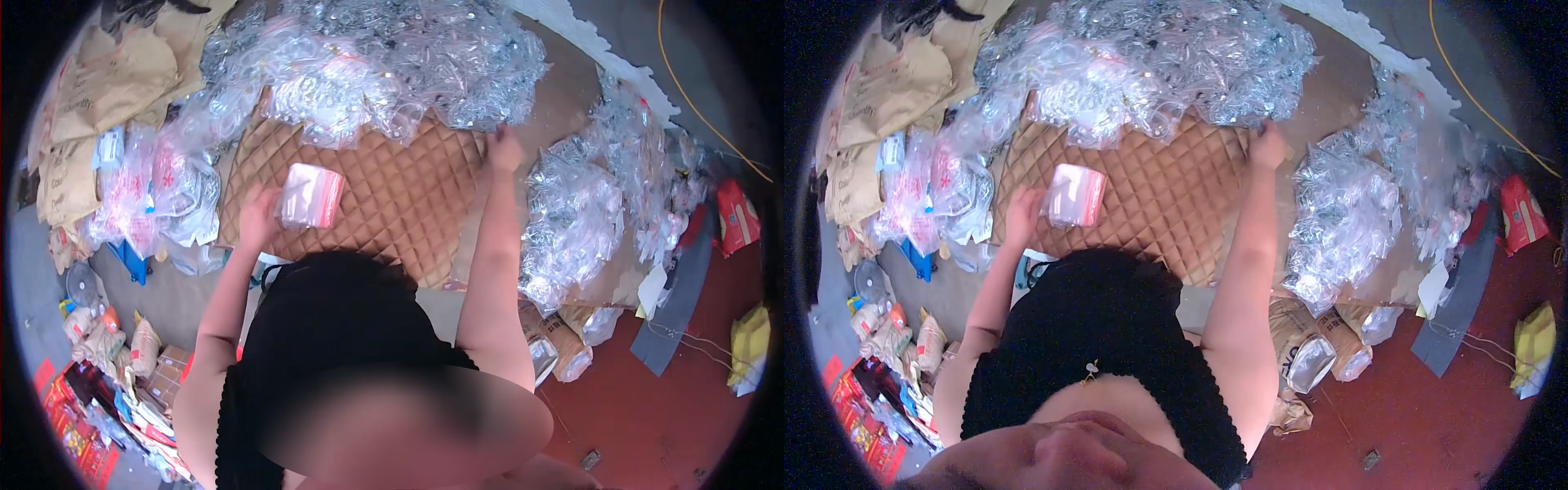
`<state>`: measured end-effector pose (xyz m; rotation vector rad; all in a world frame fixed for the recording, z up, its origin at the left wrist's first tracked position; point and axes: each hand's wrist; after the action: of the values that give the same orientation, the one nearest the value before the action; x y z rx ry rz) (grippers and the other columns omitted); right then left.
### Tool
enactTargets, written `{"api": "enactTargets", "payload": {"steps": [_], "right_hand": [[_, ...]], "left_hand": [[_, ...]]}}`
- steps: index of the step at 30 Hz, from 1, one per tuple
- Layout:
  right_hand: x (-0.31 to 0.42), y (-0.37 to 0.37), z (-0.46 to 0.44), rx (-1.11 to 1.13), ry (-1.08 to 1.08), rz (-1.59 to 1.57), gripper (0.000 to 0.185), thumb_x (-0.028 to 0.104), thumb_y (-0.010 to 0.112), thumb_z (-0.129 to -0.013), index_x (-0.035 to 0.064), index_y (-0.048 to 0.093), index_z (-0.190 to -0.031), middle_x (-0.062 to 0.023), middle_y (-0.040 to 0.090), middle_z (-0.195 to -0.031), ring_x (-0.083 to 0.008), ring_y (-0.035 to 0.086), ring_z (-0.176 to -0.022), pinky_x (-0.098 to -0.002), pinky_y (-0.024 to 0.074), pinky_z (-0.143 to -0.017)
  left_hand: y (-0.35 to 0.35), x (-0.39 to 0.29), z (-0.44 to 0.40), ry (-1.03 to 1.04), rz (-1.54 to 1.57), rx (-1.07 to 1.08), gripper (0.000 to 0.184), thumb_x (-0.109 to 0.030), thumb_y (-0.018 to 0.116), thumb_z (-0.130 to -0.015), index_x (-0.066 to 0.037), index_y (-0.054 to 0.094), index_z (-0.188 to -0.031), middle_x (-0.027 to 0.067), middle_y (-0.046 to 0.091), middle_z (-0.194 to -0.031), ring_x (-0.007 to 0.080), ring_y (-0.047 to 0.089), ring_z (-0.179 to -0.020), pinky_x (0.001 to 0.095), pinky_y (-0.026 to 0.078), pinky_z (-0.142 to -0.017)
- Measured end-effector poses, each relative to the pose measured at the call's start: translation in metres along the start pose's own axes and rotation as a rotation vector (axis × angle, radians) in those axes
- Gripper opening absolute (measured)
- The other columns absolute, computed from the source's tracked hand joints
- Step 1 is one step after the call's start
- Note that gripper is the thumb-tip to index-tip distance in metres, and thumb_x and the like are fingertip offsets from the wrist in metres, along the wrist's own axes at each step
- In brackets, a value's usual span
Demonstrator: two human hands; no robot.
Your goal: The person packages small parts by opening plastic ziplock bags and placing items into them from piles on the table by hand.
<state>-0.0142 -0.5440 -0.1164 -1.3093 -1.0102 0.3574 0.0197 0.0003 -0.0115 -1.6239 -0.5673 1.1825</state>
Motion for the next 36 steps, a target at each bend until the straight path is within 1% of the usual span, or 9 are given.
{"api": "enactTargets", "payload": {"steps": [2,6,10,15,21,23,25,30,36], "right_hand": [[0.004,-0.006,0.004,0.153,0.252,-0.132,0.039,0.023,0.065,-0.084,0.0099,0.062,-0.121,-0.0094,0.066,-0.115,-0.0293,0.063,-0.104,-0.0429,0.0537,-0.078],[0.033,-0.029,0.037,0.195,0.489,-1.621,0.041,0.023,0.062,-0.091,0.0059,0.059,-0.128,-0.001,0.066,-0.108,-0.0134,0.061,-0.098,-0.0315,0.0503,-0.072],[0.112,-0.027,0.052,0.598,0.055,-1.013,0.043,0.018,0.063,-0.09,0.0035,0.054,-0.13,-0.0048,0.066,-0.106,-0.0165,0.064,-0.089,-0.0298,0.053,-0.077],[0.171,0.048,0.066,0.356,-0.242,-0.194,0.045,0.021,0.071,-0.082,0.0089,0.059,-0.123,-0.0138,0.067,-0.103,-0.0318,0.065,-0.088,-0.0406,0.0523,-0.077],[0.173,0.049,0.092,0.048,-0.436,-0.064,0.044,0.018,0.078,-0.069,0.0142,0.059,-0.109,-0.0168,0.064,-0.102,-0.0409,0.062,-0.088,-0.0477,0.0513,-0.077],[0.152,0.058,0.084,-0.103,-0.528,-0.038,0.042,0.012,0.078,-0.071,0.0133,0.058,-0.108,-0.0106,0.063,-0.096,-0.0321,0.063,-0.084,-0.0402,0.0519,-0.074],[0.133,0.063,0.066,0.375,0.014,-1.048,0.037,0.004,0.074,-0.075,0.012,0.057,-0.106,-0.0041,0.062,-0.094,-0.0193,0.062,-0.085,-0.0302,0.0499,-0.07],[0.219,-0.006,-0.028,0.202,-0.325,-0.267,0.059,-0.001,0.065,-0.076,0.0173,0.053,-0.13,-0.0082,0.067,-0.094,-0.0212,0.066,-0.08,-0.039,0.0529,-0.066],[0.356,0.026,-0.143,0.188,-0.786,0.407,0.069,0.007,0.062,-0.08,0.0321,0.046,-0.142,-0.0169,0.069,-0.093,-0.0369,0.069,-0.079,-0.0479,0.0549,-0.068]], "left_hand": [[-0.013,0.001,-0.004,-0.045,0.109,-0.041,0.013,-0.007,0.058,-0.091,-0.002,0.068,-0.098,0.0158,0.066,-0.094,0.0343,0.064,-0.086,0.039,0.051,-0.076],[-0.02,0.002,0.0,-0.179,0.349,-0.164,0.006,-0.006,0.067,-0.086,-0.003,0.071,-0.089,0.0137,0.064,-0.082,0.0265,0.065,-0.077,0.0342,0.051,-0.068],[-0.002,-0.017,-0.002,-0.205,0.518,-0.122,0.007,-0.009,0.072,-0.083,-0.003,0.07,-0.086,0.0124,0.066,-0.084,0.0231,0.067,-0.079,0.0321,0.051,-0.067],[-0.011,-0.043,-0.016,0.209,0.422,-0.083,0.015,-0.016,0.077,-0.079,-0.005,0.069,-0.084,0.0111,0.063,-0.082,0.0265,0.064,-0.076,0.0343,0.05,-0.065],[-0.014,-0.026,-0.004,0.128,0.47,-0.102,0.024,-0.024,0.08,-0.077,-0.007,0.065,-0.084,0.0095,0.059,-0.078,0.029,0.061,-0.072,0.0357,0.05,-0.065],[-0.008,-0.017,-0.005,-0.313,0.766,-0.1,0.022,-0.024,0.079,-0.078,-0.009,0.064,-0.083,0.0064,0.059,-0.079,0.0273,0.062,-0.081,0.0393,0.051,-0.08],[-0.026,-0.011,-0.018,-0.09,0.459,-0.228,0.017,-0.02,0.077,-0.078,-0.009,0.065,-0.084,0.0054,0.059,-0.082,0.0264,0.061,-0.087,0.0431,0.046,-0.09],[-0.019,0.013,-0.039,0.204,0.116,-0.339,0.01,-0.006,0.067,-0.077,-0.011,0.068,-0.085,0.0047,0.059,-0.09,0.0262,0.059,-0.104,0.0521,0.033,-0.109],[-0.012,0.018,-0.064,0.114,0.195,0.022,0.072,-0.002,0.062,-0.077,-0.021,0.047,-0.144,0.0111,0.066,-0.101,0.0324,0.061,-0.105,0.0497,0.043,-0.1]]}}
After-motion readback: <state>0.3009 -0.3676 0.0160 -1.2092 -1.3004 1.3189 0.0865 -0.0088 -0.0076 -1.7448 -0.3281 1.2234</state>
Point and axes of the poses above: each hand's wrist, its own z-axis away from the middle knuckle, its own y-axis out of the palm, x = y × z
